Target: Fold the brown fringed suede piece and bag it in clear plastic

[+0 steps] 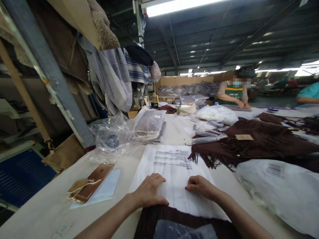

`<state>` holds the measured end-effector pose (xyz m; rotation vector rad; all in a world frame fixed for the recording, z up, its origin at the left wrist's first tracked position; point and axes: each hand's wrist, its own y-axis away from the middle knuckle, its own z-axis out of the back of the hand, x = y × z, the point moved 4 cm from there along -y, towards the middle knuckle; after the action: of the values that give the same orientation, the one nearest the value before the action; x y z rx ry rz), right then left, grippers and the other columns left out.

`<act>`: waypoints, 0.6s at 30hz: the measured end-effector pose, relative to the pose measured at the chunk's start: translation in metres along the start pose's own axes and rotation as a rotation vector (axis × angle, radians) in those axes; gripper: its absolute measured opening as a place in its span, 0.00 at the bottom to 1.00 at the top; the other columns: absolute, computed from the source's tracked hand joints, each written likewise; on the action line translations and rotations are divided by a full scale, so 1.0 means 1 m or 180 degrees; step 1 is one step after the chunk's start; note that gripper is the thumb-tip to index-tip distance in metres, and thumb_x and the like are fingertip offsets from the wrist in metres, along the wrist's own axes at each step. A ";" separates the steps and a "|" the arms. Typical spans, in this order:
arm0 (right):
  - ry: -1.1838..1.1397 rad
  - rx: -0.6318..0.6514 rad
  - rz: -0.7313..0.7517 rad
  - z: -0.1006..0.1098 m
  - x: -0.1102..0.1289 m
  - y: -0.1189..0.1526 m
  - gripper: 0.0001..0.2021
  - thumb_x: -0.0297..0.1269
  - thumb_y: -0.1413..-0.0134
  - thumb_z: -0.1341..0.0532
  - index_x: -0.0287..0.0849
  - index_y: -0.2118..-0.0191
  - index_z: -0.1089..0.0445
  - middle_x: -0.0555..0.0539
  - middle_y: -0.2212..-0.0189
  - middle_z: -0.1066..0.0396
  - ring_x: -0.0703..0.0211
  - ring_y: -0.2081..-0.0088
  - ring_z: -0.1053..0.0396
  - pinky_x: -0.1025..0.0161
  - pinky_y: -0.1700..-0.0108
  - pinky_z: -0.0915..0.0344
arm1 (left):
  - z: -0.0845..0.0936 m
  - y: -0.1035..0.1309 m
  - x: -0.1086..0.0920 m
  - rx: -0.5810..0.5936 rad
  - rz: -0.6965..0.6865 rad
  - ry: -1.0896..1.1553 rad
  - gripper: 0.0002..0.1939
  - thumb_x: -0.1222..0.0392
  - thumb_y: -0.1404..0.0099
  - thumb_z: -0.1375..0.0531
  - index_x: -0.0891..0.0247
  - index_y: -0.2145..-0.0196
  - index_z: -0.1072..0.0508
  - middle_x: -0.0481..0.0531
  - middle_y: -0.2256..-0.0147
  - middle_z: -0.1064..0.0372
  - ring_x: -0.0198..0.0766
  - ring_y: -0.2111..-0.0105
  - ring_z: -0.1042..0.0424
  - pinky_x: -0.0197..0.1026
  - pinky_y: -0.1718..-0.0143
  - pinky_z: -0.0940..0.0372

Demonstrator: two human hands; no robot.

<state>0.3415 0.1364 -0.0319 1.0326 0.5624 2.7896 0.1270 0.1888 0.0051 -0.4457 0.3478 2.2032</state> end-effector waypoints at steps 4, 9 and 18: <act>-0.0037 0.0150 -0.0018 0.010 0.003 -0.004 0.11 0.41 0.44 0.43 0.38 0.70 0.34 0.55 0.76 0.35 0.67 0.75 0.37 0.65 0.71 0.38 | -0.002 -0.005 -0.012 -0.0032 0.0055 -0.0570 0.07 0.66 0.37 0.45 0.64 0.61 0.31 0.56 0.59 0.31 0.46 0.57 0.33 0.48 0.54 0.40; 0.0271 -0.0162 0.0255 0.018 0.024 0.023 0.16 0.48 0.45 0.45 0.40 0.61 0.30 0.48 0.65 0.28 0.60 0.63 0.31 0.64 0.63 0.37 | 0.000 -0.018 -0.004 -0.0126 0.0217 -0.1025 0.12 0.64 0.31 0.53 0.65 0.67 0.31 0.56 0.66 0.30 0.44 0.62 0.32 0.44 0.61 0.38; 0.1782 -0.1367 0.0325 0.008 0.004 0.077 0.20 0.19 0.48 0.56 0.38 0.62 0.30 0.38 0.66 0.30 0.47 0.64 0.33 0.51 0.60 0.41 | 0.020 0.000 0.006 -0.0147 0.0148 -0.1343 0.11 0.76 0.40 0.49 0.64 0.67 0.32 0.56 0.64 0.31 0.46 0.61 0.32 0.46 0.59 0.40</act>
<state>0.3452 0.0685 0.0053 0.1986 -0.0645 3.0778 0.1197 0.2006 0.0206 0.0095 0.0794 2.2839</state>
